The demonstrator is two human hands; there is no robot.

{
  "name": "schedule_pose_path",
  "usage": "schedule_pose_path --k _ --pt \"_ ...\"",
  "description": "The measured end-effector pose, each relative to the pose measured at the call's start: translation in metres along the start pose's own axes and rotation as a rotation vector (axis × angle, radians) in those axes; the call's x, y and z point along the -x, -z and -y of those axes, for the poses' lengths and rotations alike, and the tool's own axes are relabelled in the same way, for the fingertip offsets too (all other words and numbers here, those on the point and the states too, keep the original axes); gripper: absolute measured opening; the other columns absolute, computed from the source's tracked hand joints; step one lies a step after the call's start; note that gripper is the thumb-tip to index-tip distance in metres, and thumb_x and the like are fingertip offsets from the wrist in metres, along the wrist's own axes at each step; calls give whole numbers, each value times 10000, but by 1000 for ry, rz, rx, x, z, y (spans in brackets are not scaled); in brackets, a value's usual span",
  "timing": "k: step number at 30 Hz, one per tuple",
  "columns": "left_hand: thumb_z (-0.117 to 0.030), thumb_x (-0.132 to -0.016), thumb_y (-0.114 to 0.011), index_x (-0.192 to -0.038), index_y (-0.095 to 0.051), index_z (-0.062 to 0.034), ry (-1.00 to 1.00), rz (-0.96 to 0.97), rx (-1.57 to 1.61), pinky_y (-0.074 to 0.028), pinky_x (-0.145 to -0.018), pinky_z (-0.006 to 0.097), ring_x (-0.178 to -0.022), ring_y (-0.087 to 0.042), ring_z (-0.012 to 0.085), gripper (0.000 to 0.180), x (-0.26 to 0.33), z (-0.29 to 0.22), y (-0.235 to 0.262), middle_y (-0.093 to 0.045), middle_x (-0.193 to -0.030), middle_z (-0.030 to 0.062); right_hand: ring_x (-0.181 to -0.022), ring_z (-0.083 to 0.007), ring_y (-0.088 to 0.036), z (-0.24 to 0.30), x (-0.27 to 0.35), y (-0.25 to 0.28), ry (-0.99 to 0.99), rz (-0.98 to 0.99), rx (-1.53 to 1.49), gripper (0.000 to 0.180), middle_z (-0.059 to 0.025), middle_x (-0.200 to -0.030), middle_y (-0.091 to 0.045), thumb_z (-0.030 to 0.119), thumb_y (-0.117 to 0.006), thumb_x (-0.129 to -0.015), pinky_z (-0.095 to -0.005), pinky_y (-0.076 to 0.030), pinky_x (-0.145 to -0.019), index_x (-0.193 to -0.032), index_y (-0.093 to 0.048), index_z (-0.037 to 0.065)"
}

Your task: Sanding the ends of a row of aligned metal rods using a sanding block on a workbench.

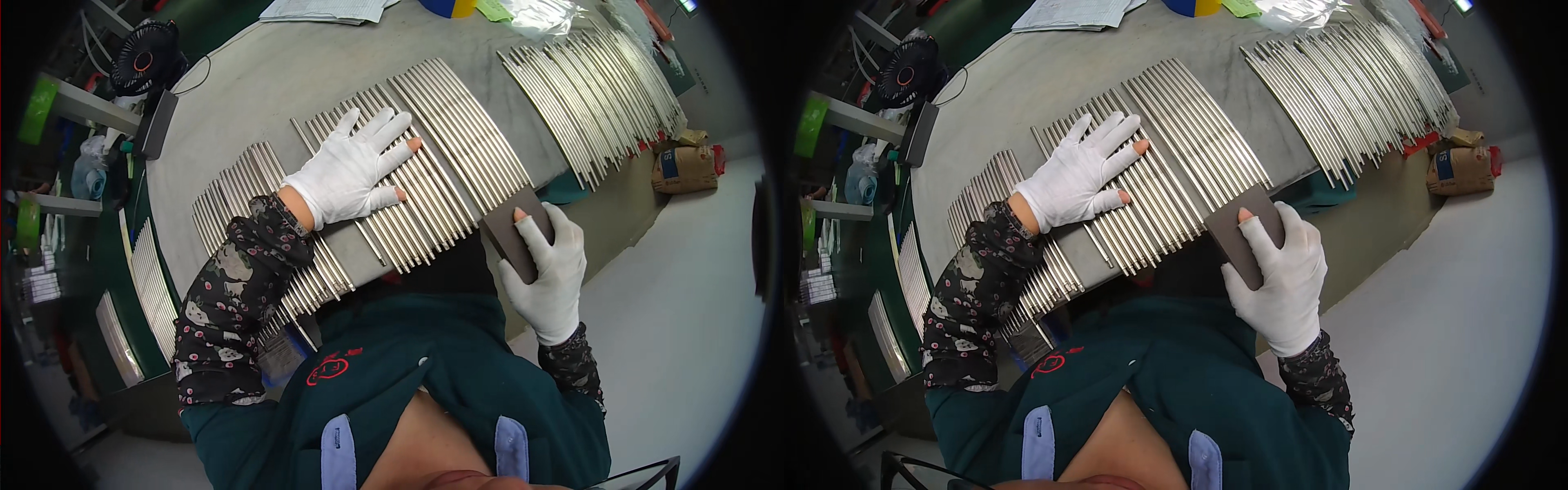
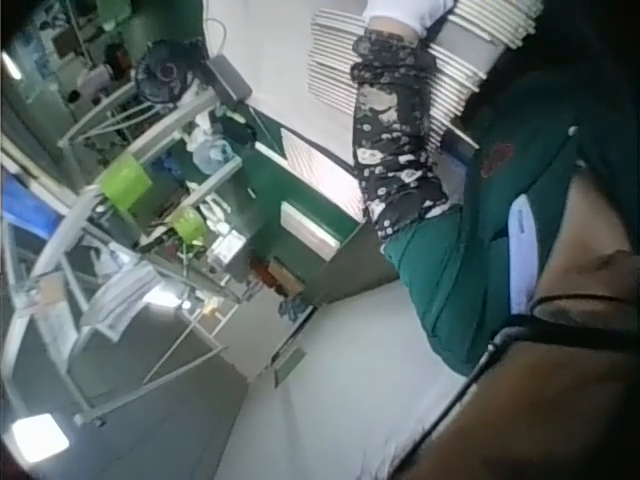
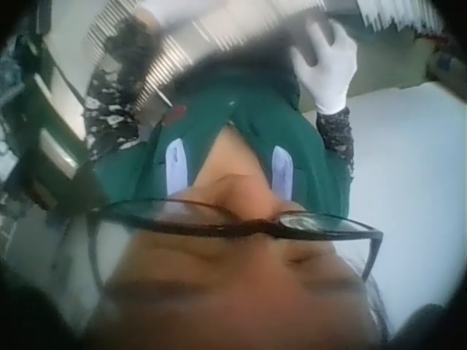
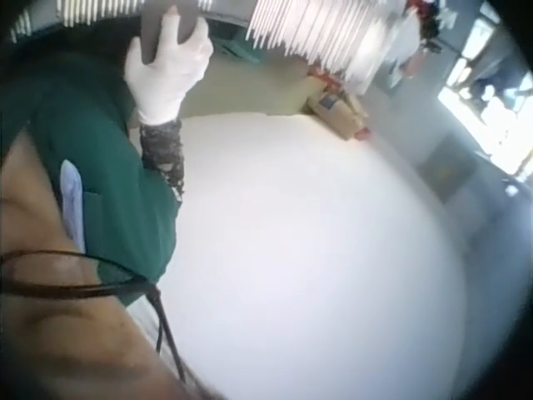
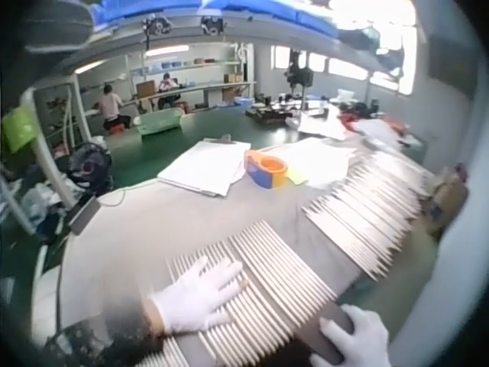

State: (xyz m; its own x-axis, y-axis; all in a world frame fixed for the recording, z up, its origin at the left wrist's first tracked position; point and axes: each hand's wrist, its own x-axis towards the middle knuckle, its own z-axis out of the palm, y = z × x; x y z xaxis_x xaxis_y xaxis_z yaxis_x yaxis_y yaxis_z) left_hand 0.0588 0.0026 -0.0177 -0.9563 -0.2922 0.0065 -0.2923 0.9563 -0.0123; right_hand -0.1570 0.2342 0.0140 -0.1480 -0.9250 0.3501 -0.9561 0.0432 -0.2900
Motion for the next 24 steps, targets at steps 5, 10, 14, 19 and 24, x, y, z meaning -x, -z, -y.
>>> schedule_pose_path --k 5,10,14,19,24 --pt "-549 -918 -485 -1455 -406 -110 -1 -121 26 -231 -1132 564 -1385 -345 376 698 7 -3 -1 -335 -1520 193 -1077 -341 -498 8 -1 -7 24 25 -30 634 -171 -1264 -486 173 -796 -614 -440 -443 -898 -1218 -603 153" --pt "-627 -944 -368 -1511 -305 -142 19 -7 32 -185 -1154 575 -1429 -269 394 749 4 -3 2 -264 -1557 199 -1093 -341 -490 16 -3 -12 20 77 -18 625 -169 -1279 -475 198 -797 -623 -436 -429 -911 -1218 -609 165" --pt "-618 -942 -384 -1501 -326 -132 32 6 36 -192 -1151 577 -1426 -275 394 743 1 -4 6 -271 -1553 200 -1058 -344 -510 21 -11 -17 42 66 22 609 -184 -1257 -481 213 -790 -636 -436 -451 -867 -1215 -611 159" --pt "-581 -932 -432 -1487 -349 -107 26 -24 44 -190 -1152 573 -1426 -270 395 734 -1 -5 5 -282 -1544 208 -956 -342 -555 37 -56 -47 68 9 153 554 -194 -1168 -519 243 -755 -689 -436 -479 -724 -1214 -615 138" --pt "-586 -934 -424 -1486 -351 -108 35 -11 81 -193 -1150 574 -1417 -283 402 734 1 -4 2 -294 -1537 211 -972 -348 -557 25 -27 -26 112 79 124 582 -200 -1174 -516 229 -757 -688 -435 -484 -740 -1240 -596 138"
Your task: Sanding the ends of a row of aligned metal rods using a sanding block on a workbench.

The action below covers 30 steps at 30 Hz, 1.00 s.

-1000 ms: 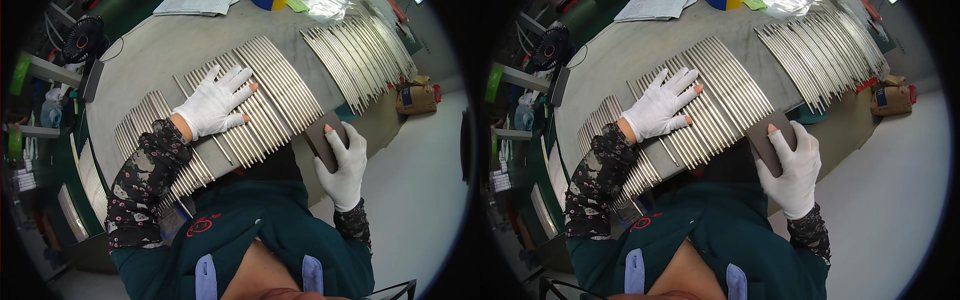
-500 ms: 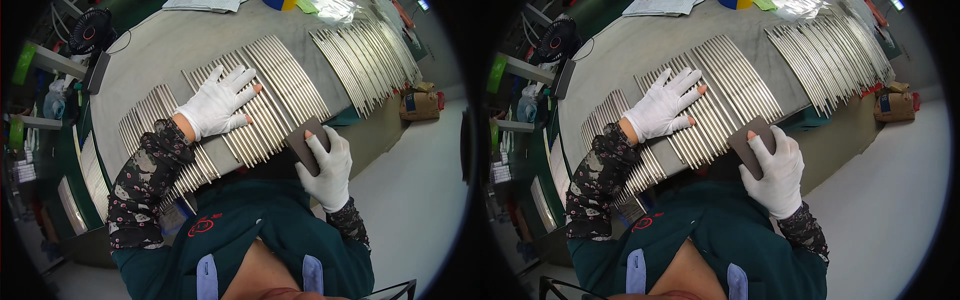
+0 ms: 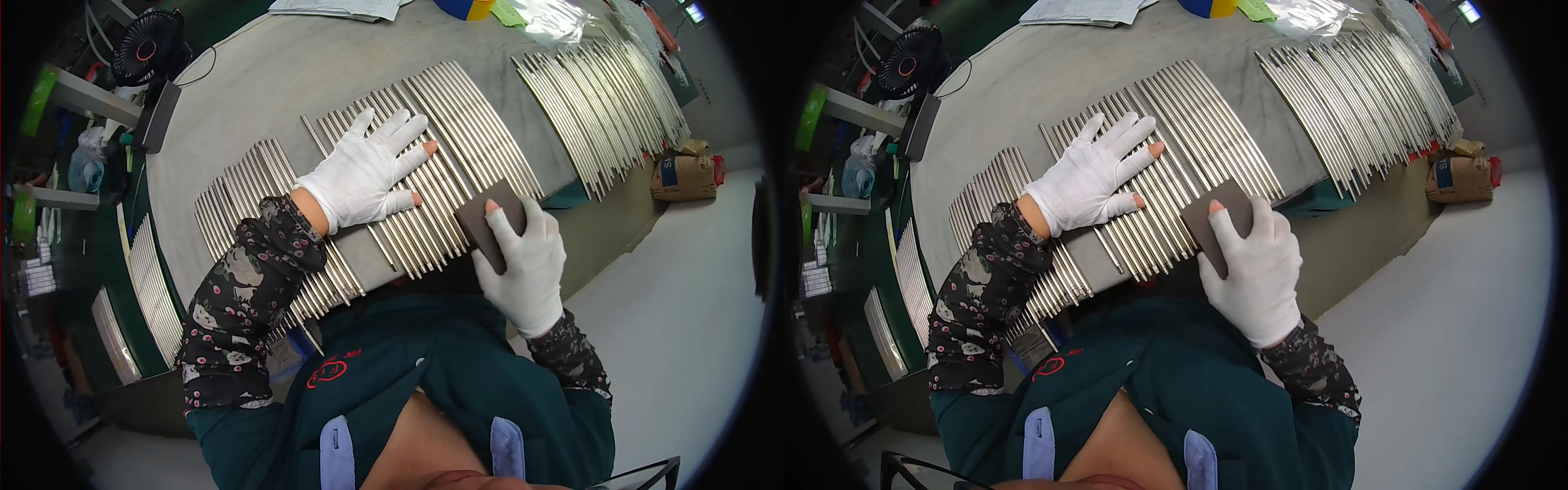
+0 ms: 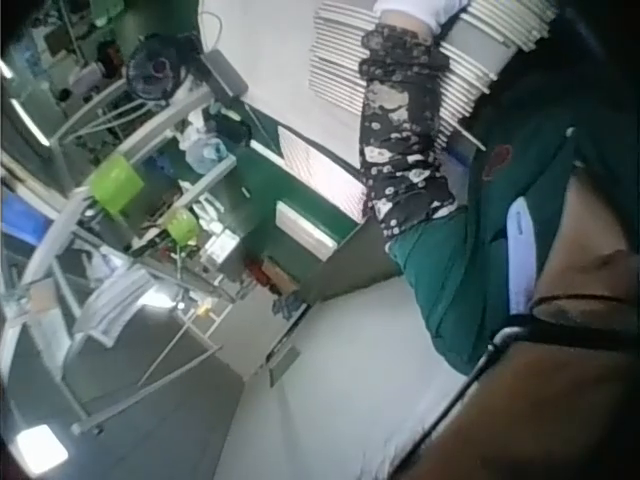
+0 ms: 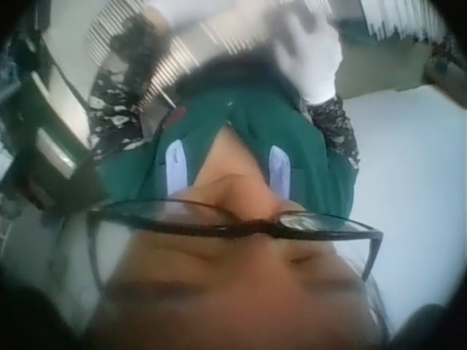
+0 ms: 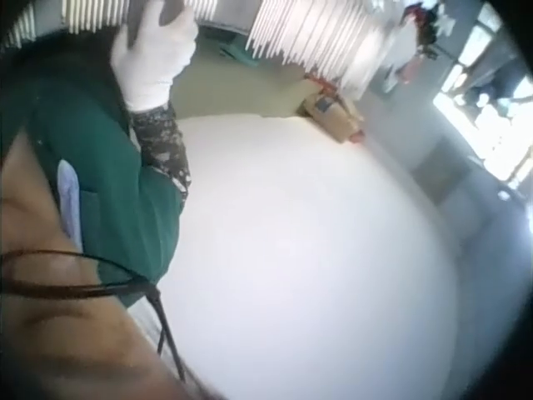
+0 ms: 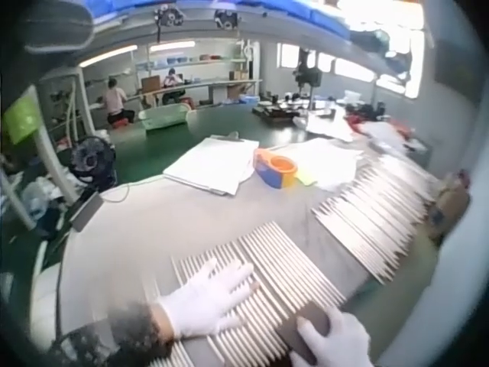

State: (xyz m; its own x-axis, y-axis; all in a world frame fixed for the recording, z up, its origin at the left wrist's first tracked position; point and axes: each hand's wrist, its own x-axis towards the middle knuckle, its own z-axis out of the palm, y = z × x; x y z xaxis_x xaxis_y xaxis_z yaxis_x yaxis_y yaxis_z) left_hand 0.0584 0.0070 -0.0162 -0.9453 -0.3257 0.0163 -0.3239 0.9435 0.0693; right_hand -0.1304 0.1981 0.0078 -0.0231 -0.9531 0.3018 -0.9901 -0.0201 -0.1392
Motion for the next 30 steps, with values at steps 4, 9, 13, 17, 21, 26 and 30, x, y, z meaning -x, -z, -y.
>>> schedule_pose_path --k 4,9,13,17,21,26,30 --pt "-602 -939 -401 -1487 -349 -109 -18 -24 -27 -209 -1141 577 -1406 -303 404 739 -1 -1 3 -297 -1537 208 -942 -344 -560 5 -16 -5 -10 -45 21 550 -205 -1155 -523 225 -750 -695 -436 -485 -734 -1218 -609 128" --pt "-626 -944 -355 -1476 -360 -100 -17 -37 -49 -209 -1144 574 -1410 -301 398 748 4 1 1 -286 -1546 200 -916 -331 -561 10 -27 -12 -25 -12 20 537 -204 -1145 -525 244 -750 -693 -423 -487 -725 -1200 -617 129" --pt "-604 -944 -393 -1490 -339 -117 -6 1 -3 -194 -1153 570 -1424 -277 394 733 1 -1 2 -274 -1553 198 -1005 -344 -537 0 10 8 -30 25 -15 571 -199 -1193 -513 233 -779 -655 -426 -475 -789 -1195 -620 137" --pt "-640 -939 -360 -1534 -250 -177 -7 -1 -3 -153 -1153 600 -1430 -254 411 762 5 3 -1 -242 -1566 200 -1060 -349 -513 -10 8 29 -61 -71 -48 605 -178 -1241 -505 189 -785 -637 -441 -456 -876 -1213 -608 129" --pt "-693 -936 -279 -1539 -239 -184 7 -16 -13 -91 -1130 663 -1437 -231 422 790 9 2 -2 -215 -1577 197 -1072 -351 -502 -17 14 29 -97 -110 -38 626 -172 -1239 -502 175 -786 -633 -441 -451 -898 -1227 -596 128" --pt "-648 -941 -339 -1527 -278 -181 -5 65 -48 -109 -1140 642 -1434 -243 414 752 15 -6 2 -230 -1576 188 -1066 -344 -503 -16 20 19 -135 -69 -76 607 -170 -1239 -497 196 -784 -641 -438 -451 -894 -1217 -604 133" --pt "-575 -928 -430 -1478 -361 -145 0 2 -42 -171 -1130 629 -1413 -293 399 702 20 -6 4 -284 -1551 187 -1070 -342 -502 -11 21 15 -114 -70 -106 598 -171 -1244 -493 203 -785 -643 -437 -448 -896 -1211 -611 136"
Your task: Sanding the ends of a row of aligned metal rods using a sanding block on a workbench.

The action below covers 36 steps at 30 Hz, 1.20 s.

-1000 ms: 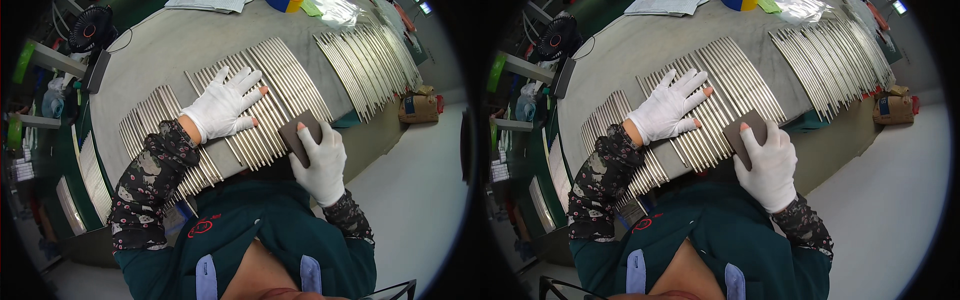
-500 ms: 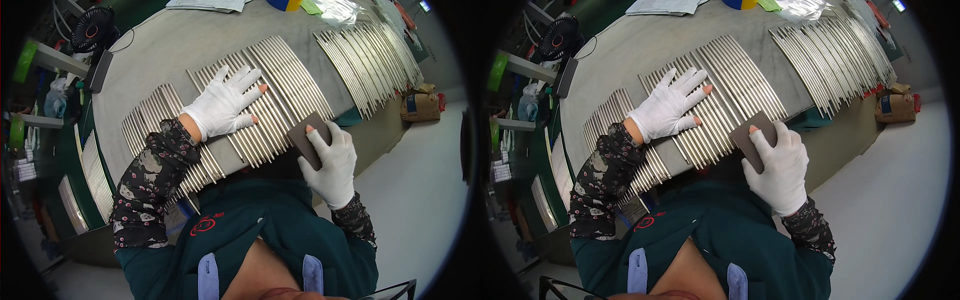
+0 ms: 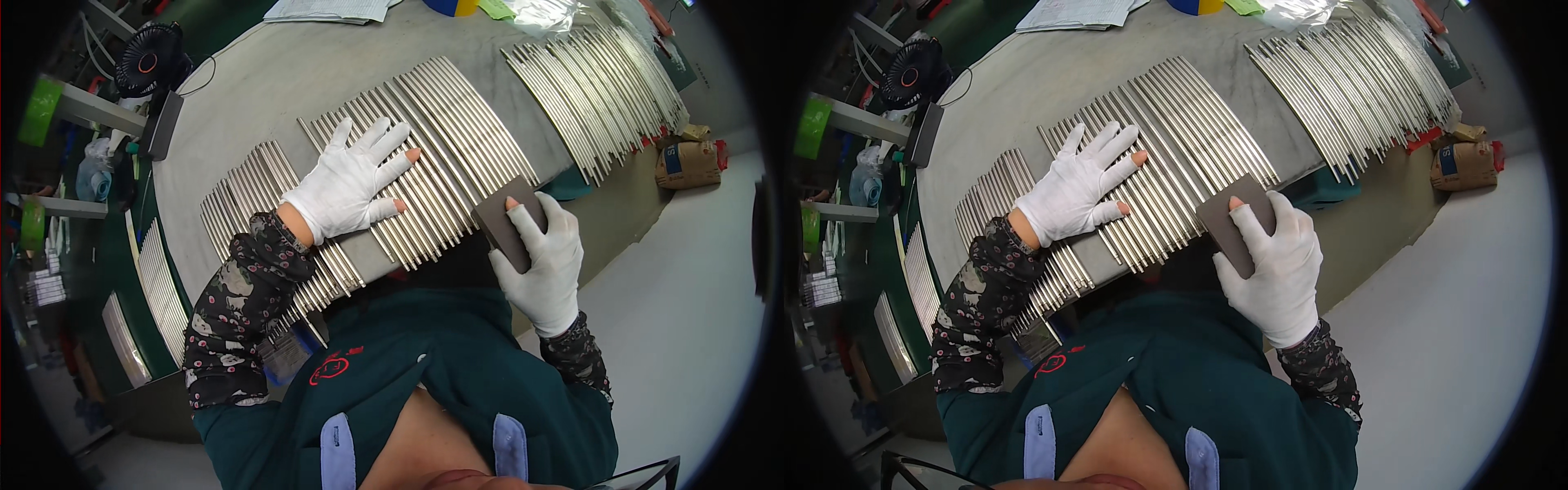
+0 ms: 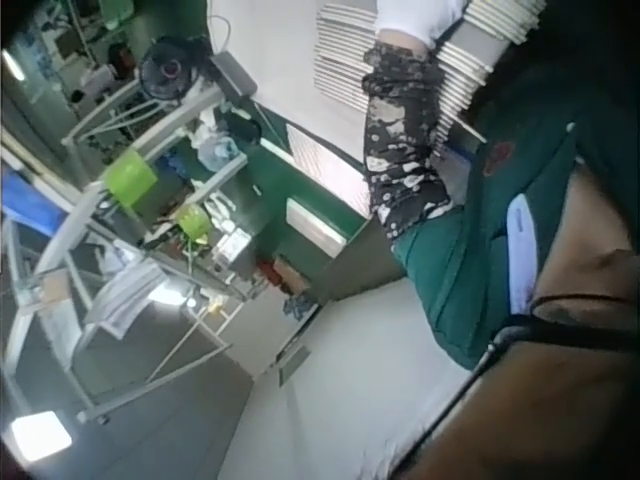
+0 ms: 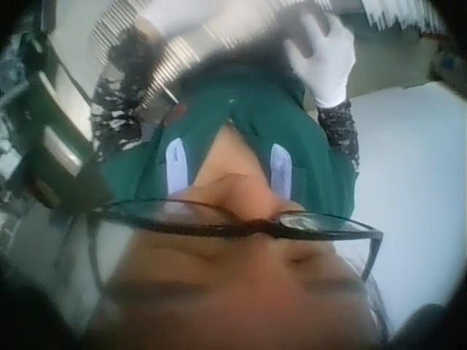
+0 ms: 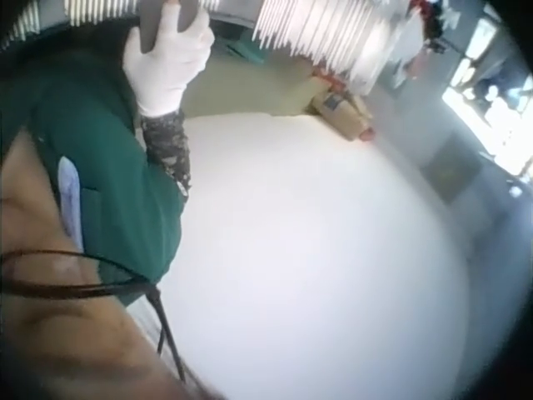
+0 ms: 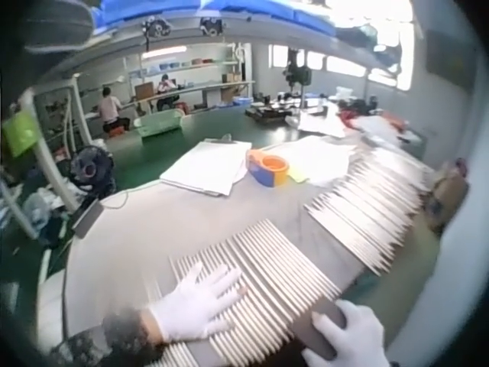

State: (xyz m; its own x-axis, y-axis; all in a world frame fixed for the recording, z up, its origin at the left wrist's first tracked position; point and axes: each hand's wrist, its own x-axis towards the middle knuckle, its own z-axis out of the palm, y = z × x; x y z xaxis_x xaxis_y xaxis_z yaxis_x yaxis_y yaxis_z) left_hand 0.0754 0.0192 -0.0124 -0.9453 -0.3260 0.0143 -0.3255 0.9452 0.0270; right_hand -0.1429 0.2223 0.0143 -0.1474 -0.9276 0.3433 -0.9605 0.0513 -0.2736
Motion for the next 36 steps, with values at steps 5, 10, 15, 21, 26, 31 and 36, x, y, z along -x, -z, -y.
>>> schedule_pose_path --k 5,10,15,21,26,31,36 --pt "-620 -953 -351 -1508 -311 -165 -3 33 -20 -154 -1136 629 -1417 -278 414 719 3 1 1 -252 -1565 197 -1065 -351 -514 8 1 0 18 42 -29 609 -177 -1242 -504 177 -778 -625 -440 -452 -895 -1209 -610 130" --pt "-651 -954 -301 -1517 -296 -173 -3 29 16 -137 -1139 631 -1423 -267 416 739 6 2 0 -258 -1561 198 -1057 -367 -526 12 2 -1 23 61 -50 618 -187 -1240 -514 152 -774 -605 -450 -462 -893 -1200 -609 114" --pt "-659 -954 -282 -1515 -300 -168 3 36 29 -132 -1139 635 -1427 -257 416 746 7 2 -1 -258 -1561 195 -1060 -368 -525 16 1 -4 40 61 -47 620 -192 -1242 -511 173 -786 -608 -460 -459 -888 -1200 -610 115" --pt "-655 -946 -317 -1505 -321 -156 10 57 25 -141 -1141 626 -1428 -258 412 750 4 1 3 -265 -1558 196 -931 -331 -557 28 -27 -28 72 54 81 552 -191 -1166 -516 257 -757 -686 -416 -482 -716 -1206 -611 143" --pt "-628 -935 -379 -1495 -341 -147 17 26 32 -150 -1140 623 -1428 -259 409 739 4 2 2 -278 -1553 193 -1011 -370 -548 28 -29 -26 72 97 61 546 -211 -1191 -515 210 -749 -688 -441 -493 -827 -1211 -615 130" --pt "-620 -939 -372 -1482 -361 -130 4 8 45 -157 -1137 626 -1423 -271 405 731 6 1 -2 -290 -1546 196 -1080 -374 -512 23 -1 2 56 153 44 624 -199 -1255 -496 187 -780 -631 -454 -455 -900 -1229 -608 129" --pt "-638 -938 -350 -1484 -354 -131 0 -4 48 -176 -1127 633 -1416 -281 410 746 7 1 1 -285 -1548 197 -1030 -337 -515 28 -9 -14 71 112 56 607 -188 -1230 -490 236 -778 -644 -432 -455 -807 -1221 -606 158"
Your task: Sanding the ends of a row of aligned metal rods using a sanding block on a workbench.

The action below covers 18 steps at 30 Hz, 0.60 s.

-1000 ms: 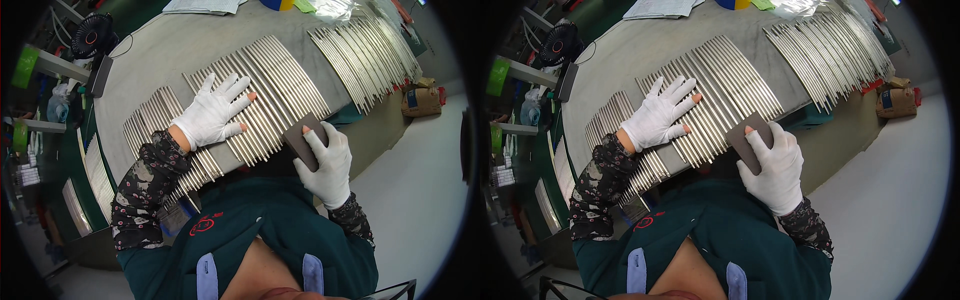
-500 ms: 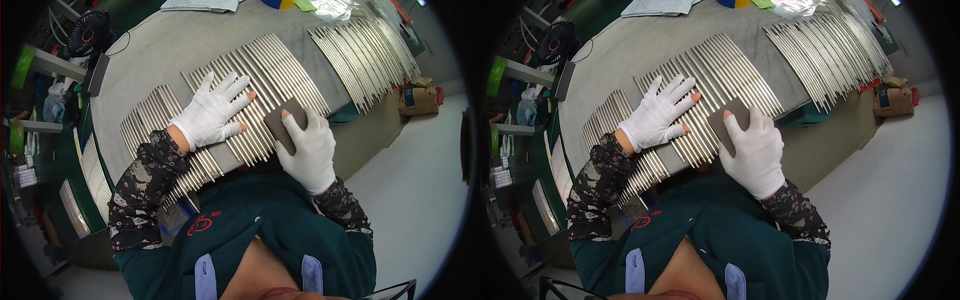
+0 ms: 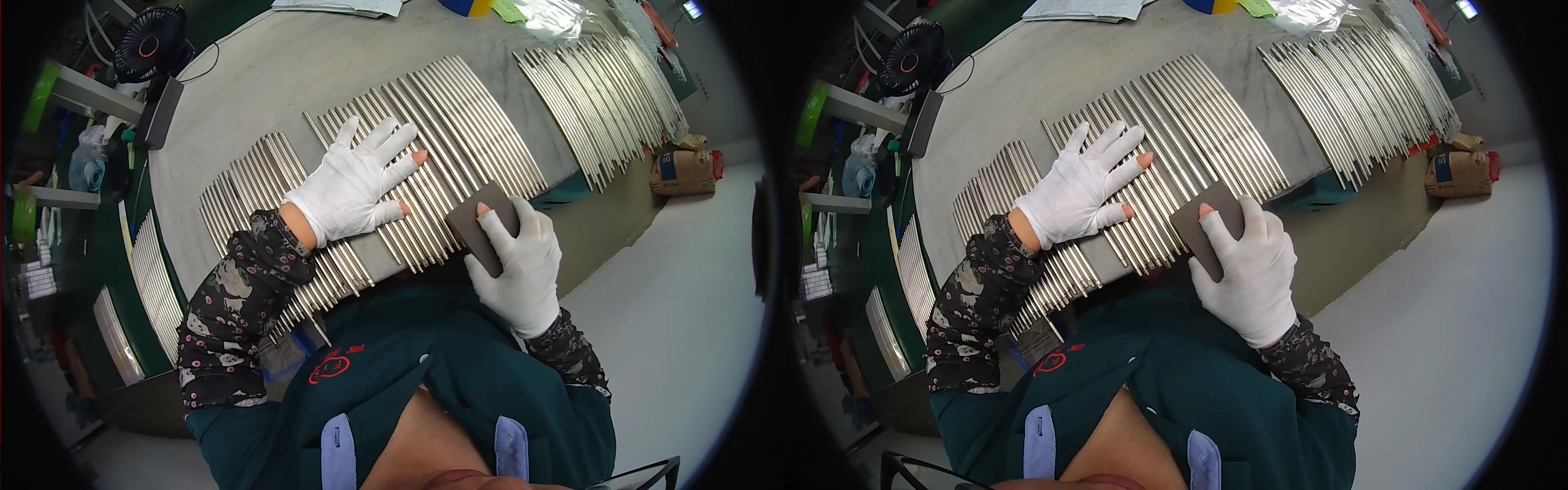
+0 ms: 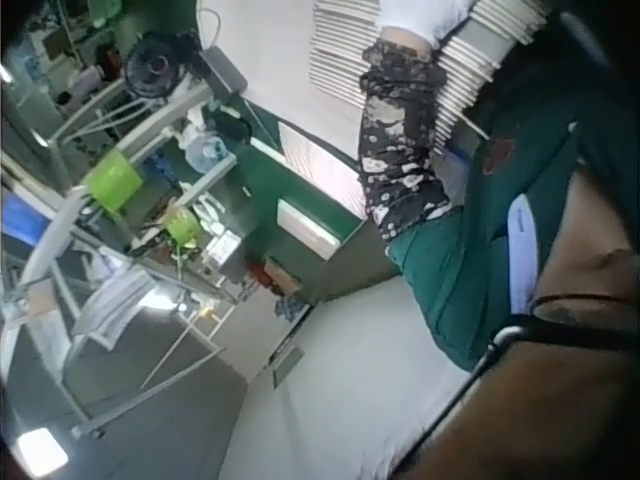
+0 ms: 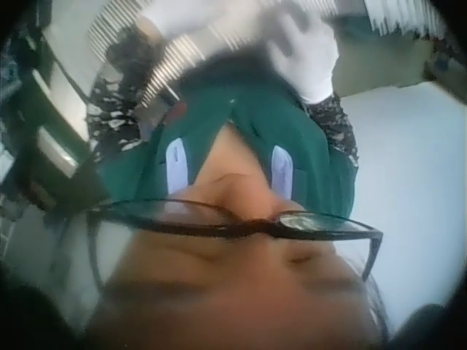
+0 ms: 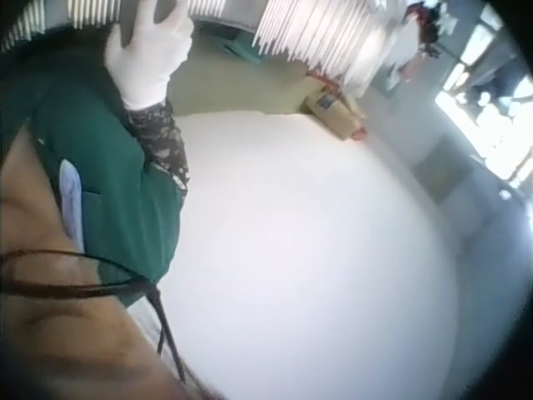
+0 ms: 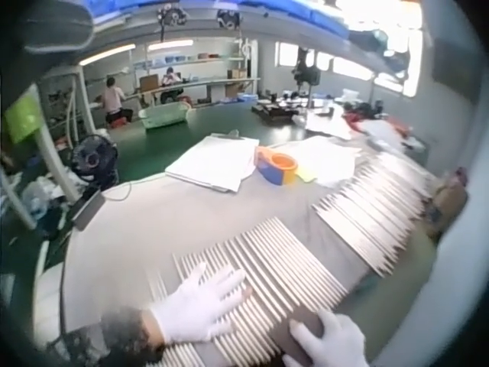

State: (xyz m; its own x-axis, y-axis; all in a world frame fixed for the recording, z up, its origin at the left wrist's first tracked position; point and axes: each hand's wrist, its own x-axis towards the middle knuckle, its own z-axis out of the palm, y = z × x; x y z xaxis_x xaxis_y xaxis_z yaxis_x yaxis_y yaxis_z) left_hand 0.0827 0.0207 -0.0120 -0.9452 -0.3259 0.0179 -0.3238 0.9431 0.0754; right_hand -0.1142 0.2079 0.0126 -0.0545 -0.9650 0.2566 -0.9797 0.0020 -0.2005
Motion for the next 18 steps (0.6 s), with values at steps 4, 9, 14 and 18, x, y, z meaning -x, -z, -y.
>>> schedule_pose_path --k 4,9,14,18 --pt "-641 -940 -343 -1483 -355 -125 -1 17 -27 -183 -1126 631 -1415 -281 412 749 -1 -1 1 -281 -1550 195 -922 -328 -561 5 -29 -17 64 -111 20 560 -204 -1156 -518 245 -758 -673 -414 -486 -714 -1204 -620 136" --pt "-618 -935 -381 -1485 -351 -121 15 12 9 -176 -1136 623 -1421 -273 409 741 2 0 0 -270 -1557 189 -921 -333 -564 6 -28 -11 85 -27 39 560 -217 -1158 -515 254 -766 -689 -413 -492 -715 -1214 -614 129" --pt "-584 -922 -439 -1486 -349 -125 5 14 20 -174 -1137 623 -1423 -271 406 733 -2 -2 0 -273 -1556 190 -903 -329 -559 7 -24 -10 84 -36 82 553 -212 -1149 -515 255 -749 -697 -419 -485 -712 -1215 -610 120" --pt "-561 -927 -451 -1484 -351 -126 19 5 18 -190 -1129 630 -1421 -273 406 714 2 1 4 -270 -1556 188 -897 -328 -553 14 -42 -19 111 -91 94 549 -209 -1152 -512 265 -742 -704 -420 -482 -708 -1217 -606 123"
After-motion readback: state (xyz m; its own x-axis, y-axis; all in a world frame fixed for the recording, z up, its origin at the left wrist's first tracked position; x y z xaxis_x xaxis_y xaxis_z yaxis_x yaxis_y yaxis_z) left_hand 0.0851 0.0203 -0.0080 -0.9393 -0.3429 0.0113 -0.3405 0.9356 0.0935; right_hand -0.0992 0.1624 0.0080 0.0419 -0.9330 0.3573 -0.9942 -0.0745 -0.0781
